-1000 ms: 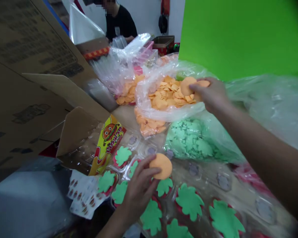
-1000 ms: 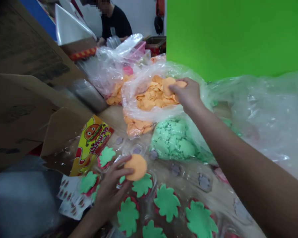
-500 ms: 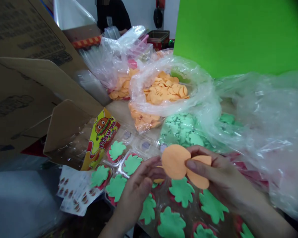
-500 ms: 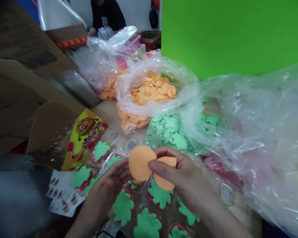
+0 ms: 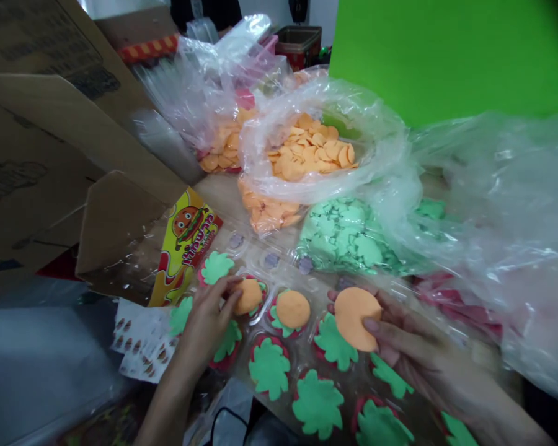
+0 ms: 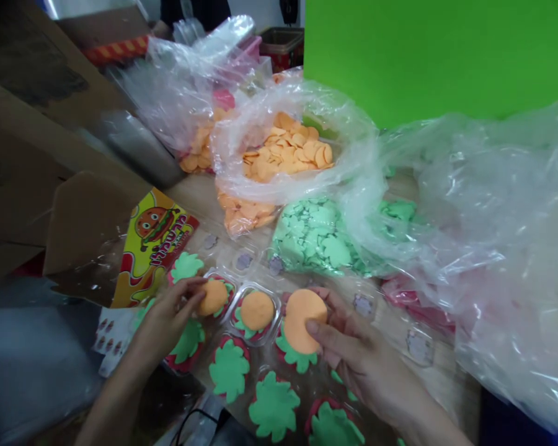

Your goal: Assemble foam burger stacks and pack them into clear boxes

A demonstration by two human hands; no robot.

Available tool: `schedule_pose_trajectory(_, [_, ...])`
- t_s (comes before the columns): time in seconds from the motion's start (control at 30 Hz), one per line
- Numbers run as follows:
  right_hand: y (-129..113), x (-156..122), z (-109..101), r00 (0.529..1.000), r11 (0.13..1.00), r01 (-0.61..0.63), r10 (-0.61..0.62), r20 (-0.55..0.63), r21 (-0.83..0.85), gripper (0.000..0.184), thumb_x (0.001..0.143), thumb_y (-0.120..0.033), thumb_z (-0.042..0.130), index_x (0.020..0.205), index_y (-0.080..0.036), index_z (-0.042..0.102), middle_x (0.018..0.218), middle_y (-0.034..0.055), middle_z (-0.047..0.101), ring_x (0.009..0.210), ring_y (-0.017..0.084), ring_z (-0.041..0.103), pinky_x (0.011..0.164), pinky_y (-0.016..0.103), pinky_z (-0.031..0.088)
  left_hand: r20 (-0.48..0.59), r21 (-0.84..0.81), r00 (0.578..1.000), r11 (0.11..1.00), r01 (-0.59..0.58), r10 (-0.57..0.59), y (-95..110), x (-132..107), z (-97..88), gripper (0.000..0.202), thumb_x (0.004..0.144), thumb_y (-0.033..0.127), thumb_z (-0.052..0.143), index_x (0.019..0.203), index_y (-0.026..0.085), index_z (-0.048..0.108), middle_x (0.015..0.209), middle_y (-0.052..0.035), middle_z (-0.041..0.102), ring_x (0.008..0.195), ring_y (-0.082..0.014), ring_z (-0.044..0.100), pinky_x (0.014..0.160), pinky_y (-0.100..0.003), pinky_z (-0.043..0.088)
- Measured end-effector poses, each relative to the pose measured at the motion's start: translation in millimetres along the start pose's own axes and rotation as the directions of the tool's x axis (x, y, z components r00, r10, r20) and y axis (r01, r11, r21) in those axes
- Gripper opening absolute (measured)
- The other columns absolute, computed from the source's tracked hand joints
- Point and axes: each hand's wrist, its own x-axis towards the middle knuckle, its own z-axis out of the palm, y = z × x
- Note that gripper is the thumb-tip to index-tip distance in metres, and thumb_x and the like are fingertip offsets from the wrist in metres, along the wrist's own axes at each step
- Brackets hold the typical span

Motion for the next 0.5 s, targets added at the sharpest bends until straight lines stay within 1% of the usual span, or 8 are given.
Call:
schedule_pose_trajectory(0.07, [7.8,-1.8,-1.1,0.991,0.967,0.119,-0.131,-0.036,-0.226,0.018,0.080,-0.029,0.065,0.096,-0.025,0.058,0.085,-0.0001,0.068,0.077,0.013,0.065,0.064,0.019,0.052,-0.083,0.125,0.996,0.992,-0.026,0.037,-5.8,2.9,8.2,0.027,0.080,0.038,0.051,0.096,0.020,0.064,0.097,-0.0102,0.065,0.094,-0.0297,0.057,0.088,-0.049,0.040])
schedule_pose_trajectory(0.1, [13.3,-2.4,-2.4,0.966,0.892,0.218,-0.255,-0.042,-0.396,0.014,0.082,-0.028,0.061,0.094,-0.024,0.057,0.087,0.0011,0.068,0.078,0.013,0.066,0.064,0.020,0.052,-0.107,0.137,0.993,0.990,-0.027,0.042,-6.0,4.5,11.2,0.028,0.081,0.037,0.052,0.098,0.019,0.063,0.099,-0.0111,0.063,0.097,-0.0308,0.055,0.090,-0.051,0.038])
schedule_pose_trajectory(0.13, [20.0,-2.7,-4.2,0.910,0.735,0.332,-0.415,-0.005,-0.591,0.010,0.084,-0.025,0.057,0.094,-0.023,0.057,0.093,0.0031,0.068,0.082,0.014,0.066,0.065,0.021,0.053,-0.127,0.154,0.990,0.987,-0.037,0.057,-4.8,6.1,13.3,0.029,0.082,0.037,0.051,0.100,0.018,0.063,0.100,-0.0114,0.062,0.099,-0.0307,0.054,0.092,-0.051,0.036])
schedule_pose_trajectory(0.2, [35.7,-2.7,-8.7,0.719,0.238,0.462,-0.665,0.203,-0.855,0.015,0.089,-0.018,0.047,0.096,-0.023,0.060,0.103,0.0071,0.066,0.091,0.017,0.064,0.069,0.025,0.053,-0.150,0.176,0.984,0.982,-0.065,0.092,0.2,9.2,14.8,0.029,0.084,0.037,0.049,0.103,0.019,0.061,0.102,-0.0104,0.061,0.100,-0.0286,0.053,0.093,-0.048,0.036])
schedule_pose_trajectory(0.23, [43.9,-2.4,-11.0,0.628,0.003,0.473,-0.702,0.335,-0.881,0.022,0.090,-0.016,0.043,0.096,-0.023,0.063,0.104,0.0080,0.066,0.093,0.019,0.063,0.071,0.027,0.052,-0.152,0.182,0.982,0.980,-0.085,0.113,3.3,10.5,14.7,0.028,0.085,0.037,0.048,0.104,0.019,0.060,0.103,-0.0097,0.061,0.100,-0.0273,0.053,0.093,-0.046,0.037])
schedule_pose_trajectory(0.27, [51.6,-2.1,-12.9,0.567,-0.162,0.466,-0.700,0.434,-0.870,0.027,0.092,-0.016,0.040,0.096,-0.023,0.065,0.101,0.0082,0.067,0.091,0.020,0.063,0.071,0.029,0.052,-0.149,0.189,0.979,0.976,-0.108,0.137,6.4,11.4,14.5,0.028,0.086,0.036,0.048,0.104,0.019,0.060,0.103,-0.0091,0.061,0.100,-0.0262,0.054,0.092,-0.044,0.037])
schedule_pose_trajectory(0.3, [58.5,-1.8,-14.6,0.532,-0.258,0.462,-0.684,0.498,-0.848,0.029,0.093,-0.017,0.038,0.095,-0.023,0.067,0.095,0.0078,0.068,0.088,0.020,0.063,0.071,0.031,0.052,-0.143,0.198,0.976,0.971,-0.135,0.165,9.2,11.9,14.3,0.027,0.087,0.036,0.047,0.104,0.019,0.060,0.103,-0.0086,0.061,0.100,-0.0251,0.054,0.092,-0.042,0.038])
schedule_pose_trajectory(0.5, [80.1,-6.1,-25.1,0.544,-0.407,0.445,-0.585,0.602,-0.798,0.034,0.096,-0.015,0.033,0.103,-0.020,0.066,0.096,0.0062,0.071,0.095,0.020,0.062,0.084,0.038,0.047,-0.071,0.159,0.972,0.965,-0.211,0.224,15.0,6.3,17.4,0.023,0.089,0.032,0.045,0.105,0.021,0.058,0.103,-0.0057,0.062,0.100,-0.0215,0.056,0.090,-0.035,0.040])
